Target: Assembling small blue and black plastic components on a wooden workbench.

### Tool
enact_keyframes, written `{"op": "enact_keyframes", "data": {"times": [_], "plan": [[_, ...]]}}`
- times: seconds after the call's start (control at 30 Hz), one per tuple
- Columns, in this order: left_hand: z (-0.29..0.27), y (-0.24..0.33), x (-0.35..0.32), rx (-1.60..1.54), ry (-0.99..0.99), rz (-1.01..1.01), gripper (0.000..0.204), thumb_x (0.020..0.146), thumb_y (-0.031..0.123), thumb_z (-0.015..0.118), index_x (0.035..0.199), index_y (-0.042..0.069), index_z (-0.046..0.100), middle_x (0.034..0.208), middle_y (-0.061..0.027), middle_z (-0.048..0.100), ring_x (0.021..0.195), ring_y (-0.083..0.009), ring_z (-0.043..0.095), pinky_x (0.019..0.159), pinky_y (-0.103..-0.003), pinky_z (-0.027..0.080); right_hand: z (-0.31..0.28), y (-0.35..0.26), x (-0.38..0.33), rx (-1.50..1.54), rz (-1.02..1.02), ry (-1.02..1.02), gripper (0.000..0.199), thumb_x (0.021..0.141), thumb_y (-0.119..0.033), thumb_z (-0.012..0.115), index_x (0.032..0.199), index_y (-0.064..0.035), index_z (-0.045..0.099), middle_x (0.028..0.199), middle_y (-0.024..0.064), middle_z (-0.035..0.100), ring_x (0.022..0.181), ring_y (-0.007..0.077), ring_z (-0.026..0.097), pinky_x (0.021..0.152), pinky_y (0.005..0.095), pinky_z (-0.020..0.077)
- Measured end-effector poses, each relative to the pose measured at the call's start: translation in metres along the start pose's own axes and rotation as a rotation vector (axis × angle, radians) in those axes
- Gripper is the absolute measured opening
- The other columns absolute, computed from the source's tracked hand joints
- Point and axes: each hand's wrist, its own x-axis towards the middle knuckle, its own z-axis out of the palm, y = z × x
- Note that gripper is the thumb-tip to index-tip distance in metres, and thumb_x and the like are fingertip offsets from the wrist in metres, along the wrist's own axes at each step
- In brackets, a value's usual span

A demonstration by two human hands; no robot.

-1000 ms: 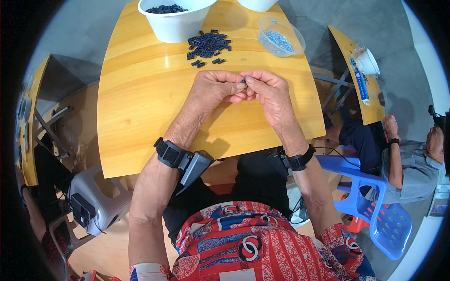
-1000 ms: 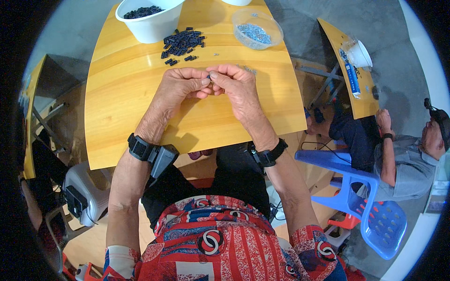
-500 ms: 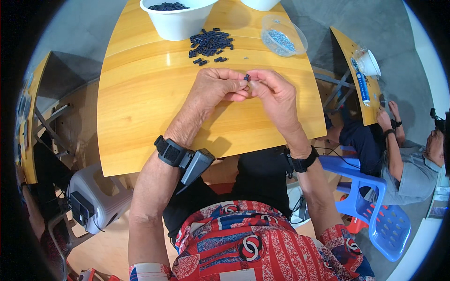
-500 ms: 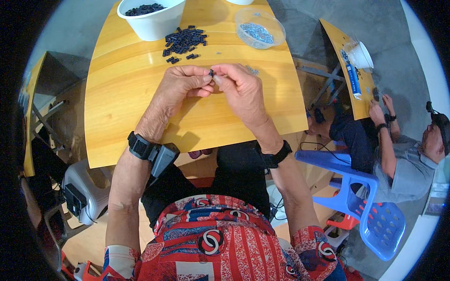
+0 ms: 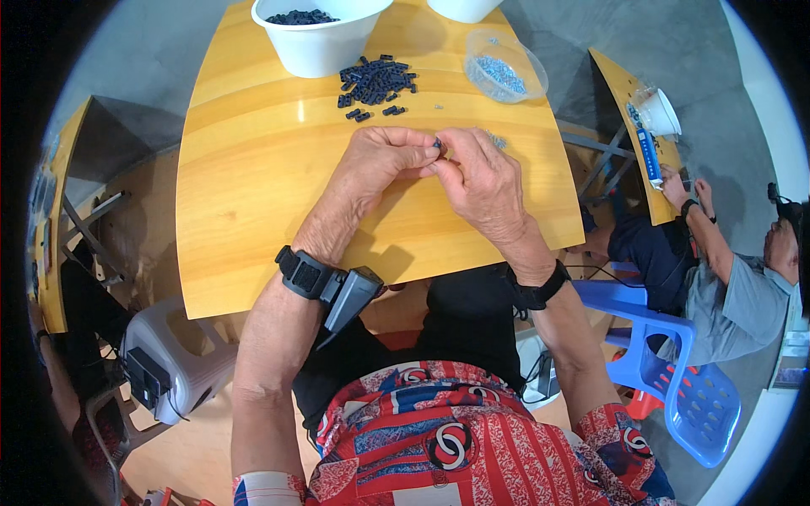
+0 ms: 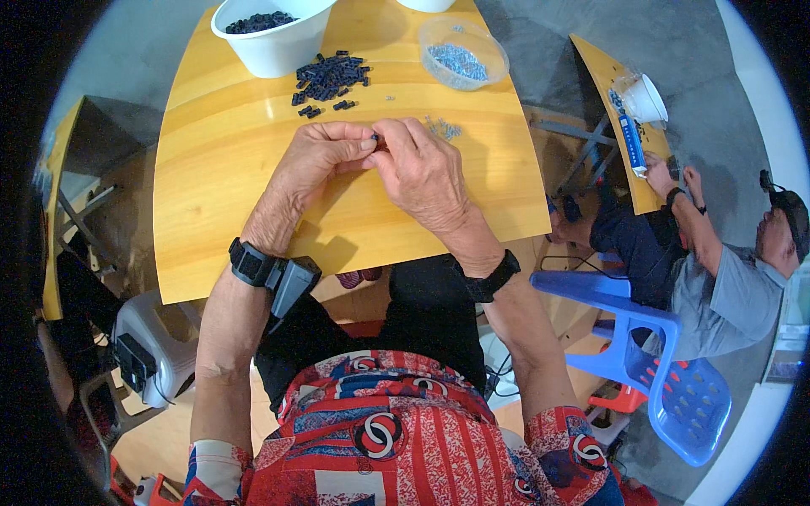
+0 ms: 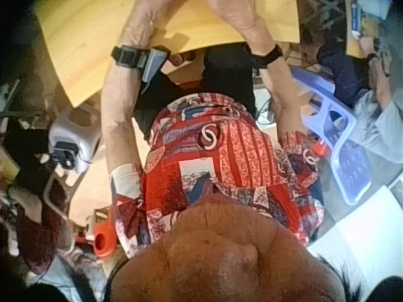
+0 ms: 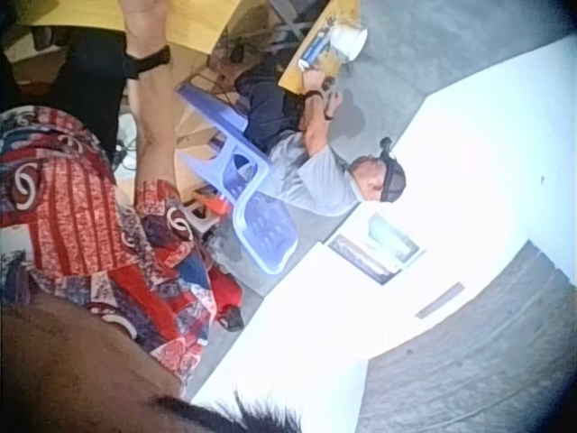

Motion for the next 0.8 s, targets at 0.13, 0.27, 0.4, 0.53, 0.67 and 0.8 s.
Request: {"op": "enact_keyframes", "data": {"times": [0.13, 0.27, 0.4, 0.53, 0.67, 0.8], "plan": [[0.0001, 0.0004, -0.0006, -0.053, -0.016, -0.046, 0.016, 0.085, 0.004, 0.063, 0.097, -0.006, 0.065, 0.090, -0.0129, 0.067, 0.078, -0.0169, 0.066, 0.075, -0.026, 0.056, 0.0016, 0.0049, -0.0020, 0.011, 0.045, 0.018, 0.021, 0.074, -0.009, 0.066, 0.092, -0.0049, 0.056, 0.081, 0.0099, 0.057, 0.070, 0.0284, 0.061, 0.058, 0.0356, 0.0508], [0.0009, 0.0015, -0.0021, 0.029, -0.079, -0.077, 0.018, 0.086, 0.006, 0.062, 0.099, -0.005, 0.065, 0.091, -0.0133, 0.067, 0.079, -0.0174, 0.066, 0.075, -0.026, 0.056, 0.0019, 0.0069, -0.0035, 0.011, 0.034, 0.030, 0.022, 0.072, -0.008, 0.067, 0.091, -0.0047, 0.056, 0.081, 0.0099, 0.057, 0.069, 0.0285, 0.061, 0.058, 0.0358, 0.0508], [0.0005, 0.0012, -0.0015, 0.022, -0.069, -0.066, 0.017, 0.087, 0.008, 0.062, 0.097, -0.005, 0.066, 0.089, -0.0130, 0.068, 0.077, -0.0170, 0.066, 0.073, -0.025, 0.056, 0.0040, 0.0058, -0.0044, 0.027, 0.024, 0.028, 0.023, 0.072, -0.009, 0.068, 0.090, -0.0046, 0.056, 0.080, 0.0098, 0.057, 0.069, 0.0282, 0.060, 0.057, 0.0356, 0.0502], [0.0020, 0.0011, -0.0014, 0.084, -0.050, -0.036, 0.016, 0.086, 0.007, 0.062, 0.095, -0.005, 0.067, 0.086, -0.0122, 0.068, 0.074, -0.0154, 0.066, 0.070, -0.024, 0.056, 0.0036, 0.0050, -0.0039, 0.028, 0.026, 0.017, 0.023, 0.072, -0.010, 0.069, 0.090, -0.0050, 0.055, 0.079, 0.0095, 0.056, 0.069, 0.0281, 0.060, 0.057, 0.0355, 0.0496], [0.0027, 0.0014, -0.0024, 0.123, -0.034, -0.019, 0.015, 0.086, 0.007, 0.061, 0.093, -0.005, 0.067, 0.084, -0.0117, 0.068, 0.072, -0.0141, 0.066, 0.068, -0.023, 0.056, 0.0029, 0.0038, -0.0033, 0.026, 0.043, -0.017, 0.023, 0.073, -0.010, 0.068, 0.091, -0.0053, 0.055, 0.079, 0.0099, 0.056, 0.069, 0.0286, 0.060, 0.057, 0.0357, 0.0497], [0.0044, 0.0001, -0.0017, 0.159, -0.016, -0.016, 0.015, 0.086, 0.007, 0.060, 0.091, -0.005, 0.067, 0.083, -0.0114, 0.067, 0.071, -0.0140, 0.065, 0.067, -0.023, 0.056, 0.0029, 0.0056, -0.0040, 0.048, 0.091, -0.034, 0.025, 0.074, -0.011, 0.068, 0.093, -0.0048, 0.054, 0.081, 0.0112, 0.057, 0.071, 0.0302, 0.061, 0.058, 0.0370, 0.0502]]}}
